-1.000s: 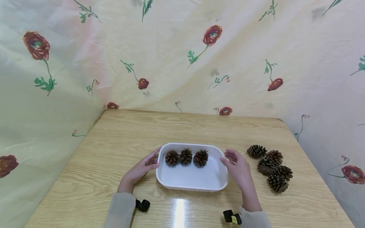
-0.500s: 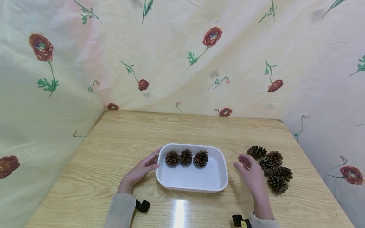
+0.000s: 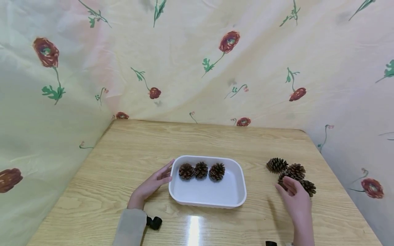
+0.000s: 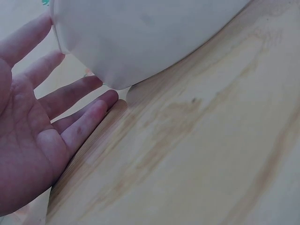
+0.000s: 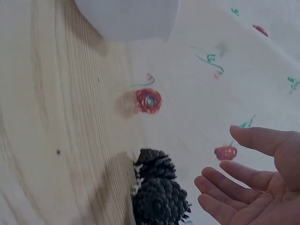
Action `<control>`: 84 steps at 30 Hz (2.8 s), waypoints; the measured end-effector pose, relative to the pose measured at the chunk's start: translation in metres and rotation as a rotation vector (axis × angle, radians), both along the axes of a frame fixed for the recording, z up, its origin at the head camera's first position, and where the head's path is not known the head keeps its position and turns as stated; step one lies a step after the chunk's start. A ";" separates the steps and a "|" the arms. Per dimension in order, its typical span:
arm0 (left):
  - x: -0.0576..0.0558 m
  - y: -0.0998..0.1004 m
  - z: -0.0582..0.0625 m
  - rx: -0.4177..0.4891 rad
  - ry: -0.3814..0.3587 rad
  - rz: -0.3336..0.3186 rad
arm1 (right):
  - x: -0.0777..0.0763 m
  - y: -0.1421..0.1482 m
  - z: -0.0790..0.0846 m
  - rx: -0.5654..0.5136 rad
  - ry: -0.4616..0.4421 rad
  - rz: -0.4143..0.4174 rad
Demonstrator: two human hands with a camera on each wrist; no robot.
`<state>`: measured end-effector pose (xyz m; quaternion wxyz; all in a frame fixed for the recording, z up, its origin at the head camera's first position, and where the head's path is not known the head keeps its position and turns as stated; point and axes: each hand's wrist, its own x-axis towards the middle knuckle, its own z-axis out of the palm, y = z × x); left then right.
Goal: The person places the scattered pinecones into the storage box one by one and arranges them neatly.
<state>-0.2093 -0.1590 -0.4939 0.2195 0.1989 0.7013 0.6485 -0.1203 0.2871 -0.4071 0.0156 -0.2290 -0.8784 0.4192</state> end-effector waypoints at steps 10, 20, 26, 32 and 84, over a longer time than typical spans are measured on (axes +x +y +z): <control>0.001 -0.001 0.001 0.000 0.006 0.009 | 0.006 0.020 0.003 -0.036 -0.030 -0.144; 0.001 -0.001 0.000 -0.021 0.018 0.015 | 0.011 0.036 -0.005 -0.058 -0.051 -0.206; 0.002 0.000 0.003 -0.004 -0.011 0.014 | 0.014 0.045 -0.013 -0.050 -0.083 -0.220; 0.001 0.000 0.000 -0.039 0.025 0.021 | 0.015 0.052 -0.019 -0.027 -0.090 -0.262; -0.001 0.000 0.001 0.008 -0.007 0.002 | 0.003 0.022 -0.007 -0.020 -0.069 -0.188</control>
